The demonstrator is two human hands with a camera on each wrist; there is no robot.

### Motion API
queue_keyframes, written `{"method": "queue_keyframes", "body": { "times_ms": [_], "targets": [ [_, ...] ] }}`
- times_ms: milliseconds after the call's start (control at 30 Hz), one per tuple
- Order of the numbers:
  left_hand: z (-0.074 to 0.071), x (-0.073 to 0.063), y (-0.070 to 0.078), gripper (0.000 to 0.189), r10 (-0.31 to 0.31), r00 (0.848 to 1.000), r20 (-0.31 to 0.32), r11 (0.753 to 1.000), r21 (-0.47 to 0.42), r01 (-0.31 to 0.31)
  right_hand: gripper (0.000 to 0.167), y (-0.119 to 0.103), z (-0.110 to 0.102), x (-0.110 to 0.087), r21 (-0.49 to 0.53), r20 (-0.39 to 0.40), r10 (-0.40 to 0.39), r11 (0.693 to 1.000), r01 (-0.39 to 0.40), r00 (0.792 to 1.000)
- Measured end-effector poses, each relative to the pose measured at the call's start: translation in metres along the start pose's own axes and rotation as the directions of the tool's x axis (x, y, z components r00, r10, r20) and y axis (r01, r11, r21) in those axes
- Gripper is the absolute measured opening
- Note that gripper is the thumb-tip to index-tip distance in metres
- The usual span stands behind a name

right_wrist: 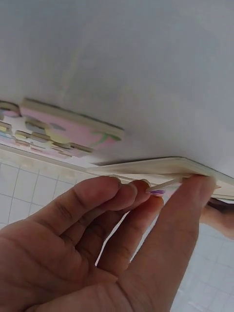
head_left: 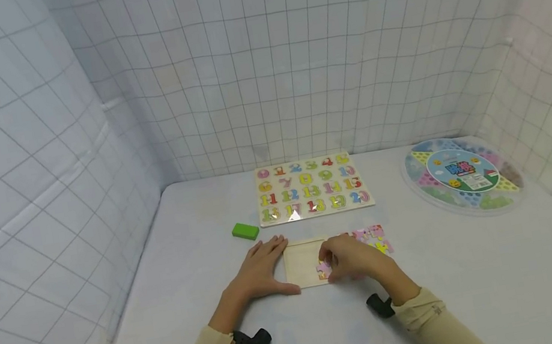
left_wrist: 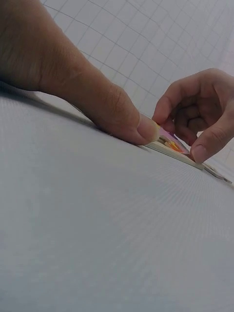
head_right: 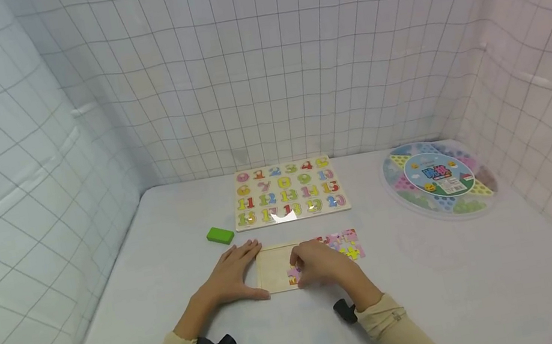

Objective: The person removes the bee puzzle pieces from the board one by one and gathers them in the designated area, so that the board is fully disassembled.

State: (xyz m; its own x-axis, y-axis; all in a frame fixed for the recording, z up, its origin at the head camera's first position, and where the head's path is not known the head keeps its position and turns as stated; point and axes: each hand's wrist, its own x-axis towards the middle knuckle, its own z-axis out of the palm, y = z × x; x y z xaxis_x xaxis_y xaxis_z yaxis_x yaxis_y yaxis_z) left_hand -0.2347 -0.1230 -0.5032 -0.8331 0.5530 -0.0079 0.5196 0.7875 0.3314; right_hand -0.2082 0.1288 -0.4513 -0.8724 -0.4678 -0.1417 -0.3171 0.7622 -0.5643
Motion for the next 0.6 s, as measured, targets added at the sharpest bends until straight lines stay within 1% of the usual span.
{"method": "queue_keyframes", "body": {
  "times_ms": [200,500,600],
  "targets": [
    [-0.001,0.0004,0.0006,0.119,0.001,1.0,0.003,1.0,-0.002,-0.001,0.033,-0.0025,-0.0021,-0.0006,-0.017,-0.004,-0.014,1.0,0.014,1.0],
    [-0.0016,-0.0001,0.0011,0.118,0.005,1.0,-0.005,1.0,-0.008,-0.005,0.033,-0.0022,-0.005,-0.001,0.025,0.016,-0.002,1.0,0.002,1.0],
    [-0.0018,0.0003,0.0004,0.118,0.001,1.0,-0.001,1.0,-0.003,-0.001,0.032,0.0007,-0.0081,-0.0018,0.026,0.0,-0.015,1.0,0.015,1.0]
  ]
}}
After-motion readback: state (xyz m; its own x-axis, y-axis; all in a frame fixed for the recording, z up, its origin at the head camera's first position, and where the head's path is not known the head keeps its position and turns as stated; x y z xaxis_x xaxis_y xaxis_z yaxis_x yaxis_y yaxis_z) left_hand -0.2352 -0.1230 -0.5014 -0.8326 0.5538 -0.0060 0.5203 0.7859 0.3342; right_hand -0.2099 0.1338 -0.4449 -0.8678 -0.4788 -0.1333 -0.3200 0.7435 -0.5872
